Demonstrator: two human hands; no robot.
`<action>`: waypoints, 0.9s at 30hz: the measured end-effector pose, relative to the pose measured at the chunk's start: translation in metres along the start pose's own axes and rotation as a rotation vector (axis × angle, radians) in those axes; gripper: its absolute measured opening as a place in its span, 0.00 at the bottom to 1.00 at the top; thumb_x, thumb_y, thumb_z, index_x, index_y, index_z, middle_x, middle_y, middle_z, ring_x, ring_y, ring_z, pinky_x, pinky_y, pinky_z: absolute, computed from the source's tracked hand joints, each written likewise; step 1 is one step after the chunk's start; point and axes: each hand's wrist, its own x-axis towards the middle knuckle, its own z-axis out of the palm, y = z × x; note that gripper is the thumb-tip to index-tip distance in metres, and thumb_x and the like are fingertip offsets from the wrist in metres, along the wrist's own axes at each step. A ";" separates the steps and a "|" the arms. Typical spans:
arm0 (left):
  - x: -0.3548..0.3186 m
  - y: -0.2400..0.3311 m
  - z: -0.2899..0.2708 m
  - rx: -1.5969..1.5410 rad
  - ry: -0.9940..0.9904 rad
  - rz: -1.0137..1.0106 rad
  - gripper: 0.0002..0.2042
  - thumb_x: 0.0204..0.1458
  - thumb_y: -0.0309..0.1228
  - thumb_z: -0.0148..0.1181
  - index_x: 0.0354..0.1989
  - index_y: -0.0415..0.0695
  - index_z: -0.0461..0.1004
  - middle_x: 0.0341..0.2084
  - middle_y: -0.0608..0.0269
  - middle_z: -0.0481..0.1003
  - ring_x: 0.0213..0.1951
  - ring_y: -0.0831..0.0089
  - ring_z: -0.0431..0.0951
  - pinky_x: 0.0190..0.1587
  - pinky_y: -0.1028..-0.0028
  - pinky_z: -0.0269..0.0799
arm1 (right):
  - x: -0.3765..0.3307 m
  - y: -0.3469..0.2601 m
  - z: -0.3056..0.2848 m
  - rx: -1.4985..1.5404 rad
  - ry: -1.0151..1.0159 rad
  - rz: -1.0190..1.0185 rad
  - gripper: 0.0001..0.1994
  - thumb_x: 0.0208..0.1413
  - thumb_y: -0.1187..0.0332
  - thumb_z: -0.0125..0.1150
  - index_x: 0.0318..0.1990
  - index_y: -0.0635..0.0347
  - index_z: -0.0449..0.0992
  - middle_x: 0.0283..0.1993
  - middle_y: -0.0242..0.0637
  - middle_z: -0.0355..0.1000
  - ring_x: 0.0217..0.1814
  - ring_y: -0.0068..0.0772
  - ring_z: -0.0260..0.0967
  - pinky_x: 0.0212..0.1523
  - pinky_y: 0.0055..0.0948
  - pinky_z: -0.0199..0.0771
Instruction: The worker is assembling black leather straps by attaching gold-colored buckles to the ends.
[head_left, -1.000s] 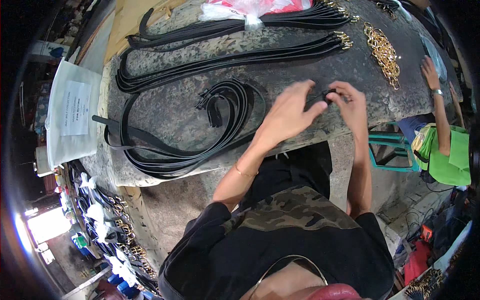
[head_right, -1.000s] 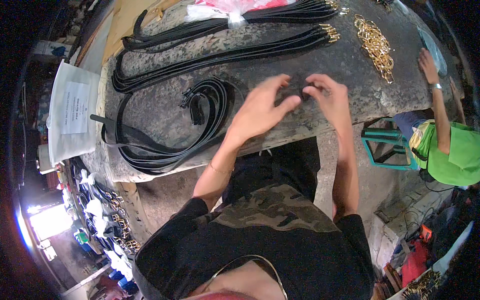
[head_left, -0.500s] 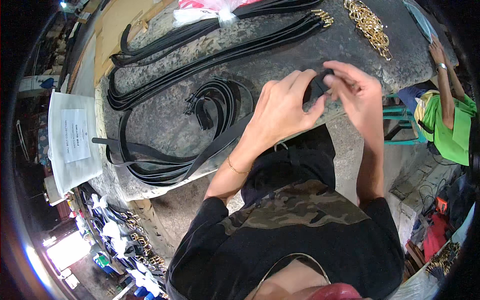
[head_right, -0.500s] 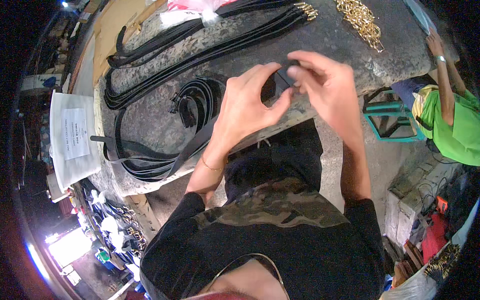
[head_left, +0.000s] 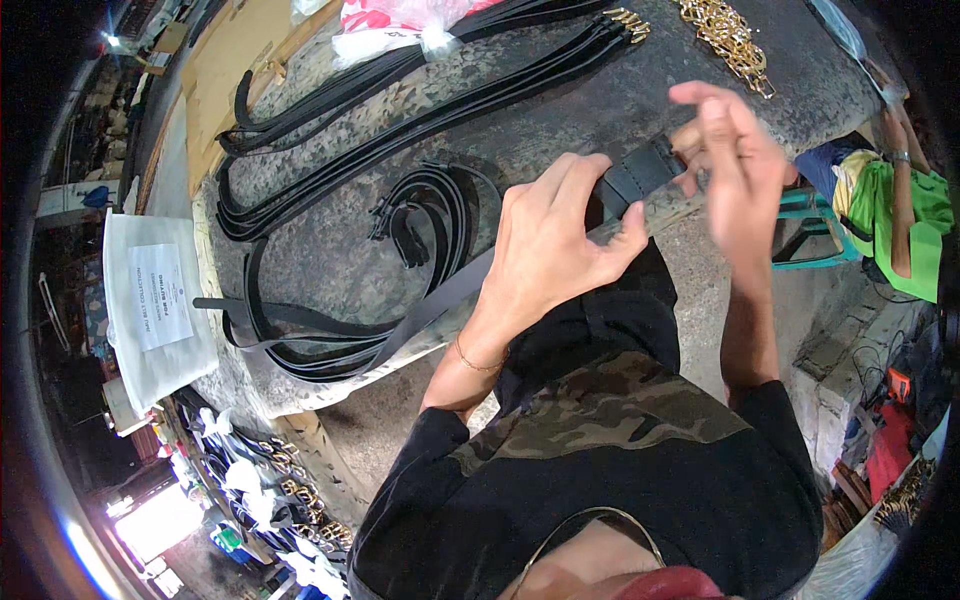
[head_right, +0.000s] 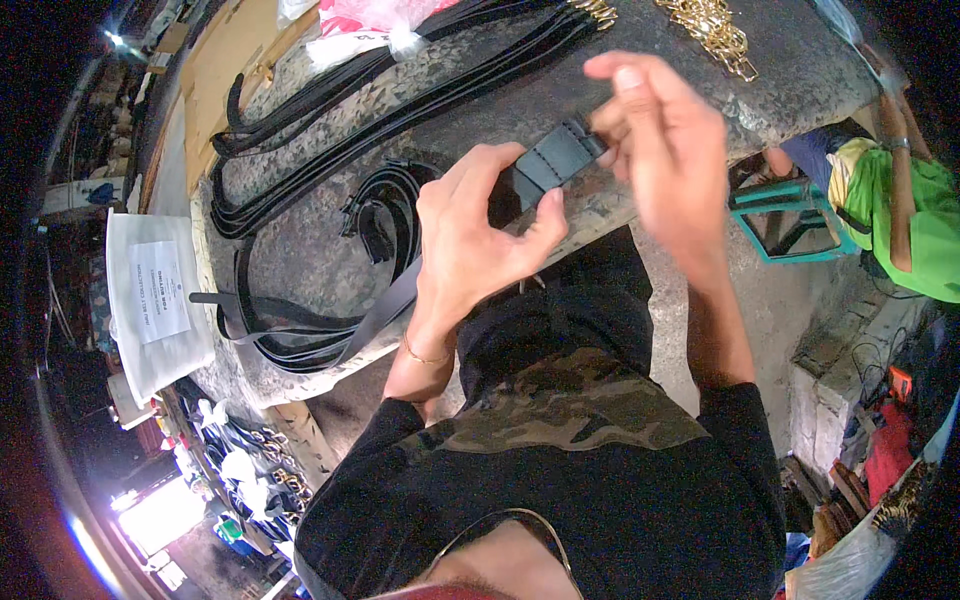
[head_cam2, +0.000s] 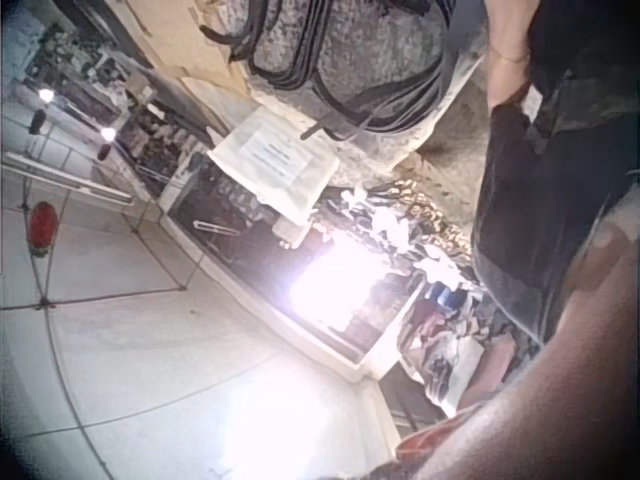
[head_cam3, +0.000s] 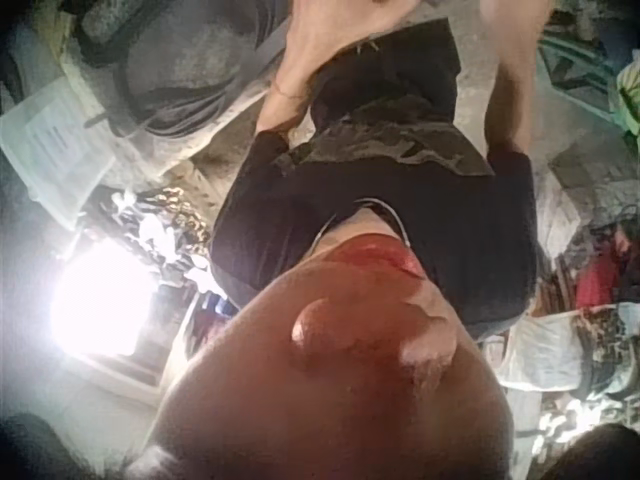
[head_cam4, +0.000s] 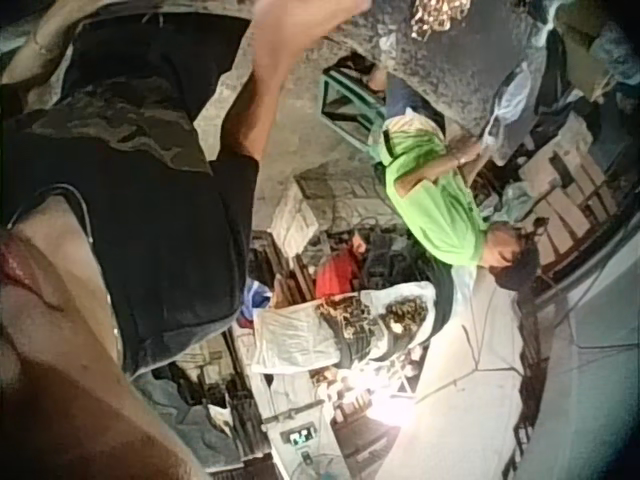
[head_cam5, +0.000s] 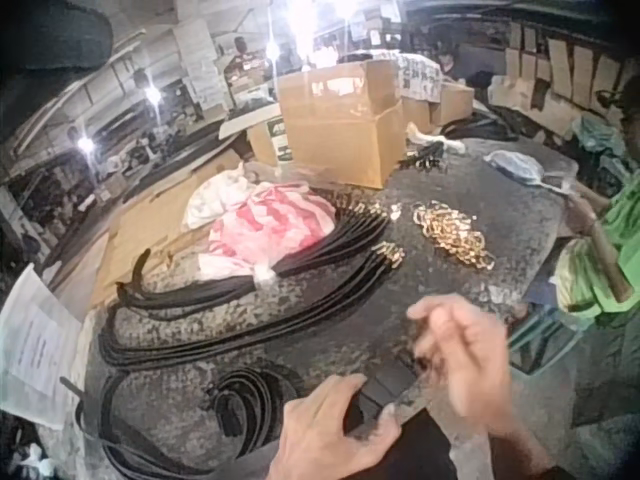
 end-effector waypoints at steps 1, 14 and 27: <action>0.000 0.001 -0.001 0.012 0.020 0.030 0.16 0.36 0.28 0.67 0.35 0.38 0.74 0.22 0.53 0.73 0.23 0.60 0.77 0.26 0.70 0.71 | 0.003 0.005 -0.008 0.170 -0.091 -0.014 0.11 0.64 0.65 0.51 0.44 0.61 0.77 0.32 0.32 0.75 0.29 0.15 0.67 0.28 0.19 0.68; -0.004 -0.006 -0.001 0.055 0.269 0.194 0.16 0.36 0.30 0.68 0.35 0.37 0.74 0.19 0.57 0.73 0.17 0.66 0.73 0.22 0.74 0.69 | -0.007 -0.009 -0.006 0.297 0.015 -0.095 0.10 0.62 0.71 0.54 0.47 0.66 0.74 0.22 0.29 0.72 0.23 0.14 0.65 0.26 0.16 0.66; -0.007 0.002 -0.005 0.127 0.299 0.246 0.17 0.35 0.34 0.69 0.32 0.37 0.76 0.16 0.60 0.72 0.16 0.70 0.73 0.21 0.77 0.69 | -0.028 -0.012 -0.010 0.434 -0.229 -0.160 0.11 0.60 0.79 0.51 0.48 0.71 0.73 0.44 0.38 0.73 0.35 0.21 0.72 0.31 0.17 0.70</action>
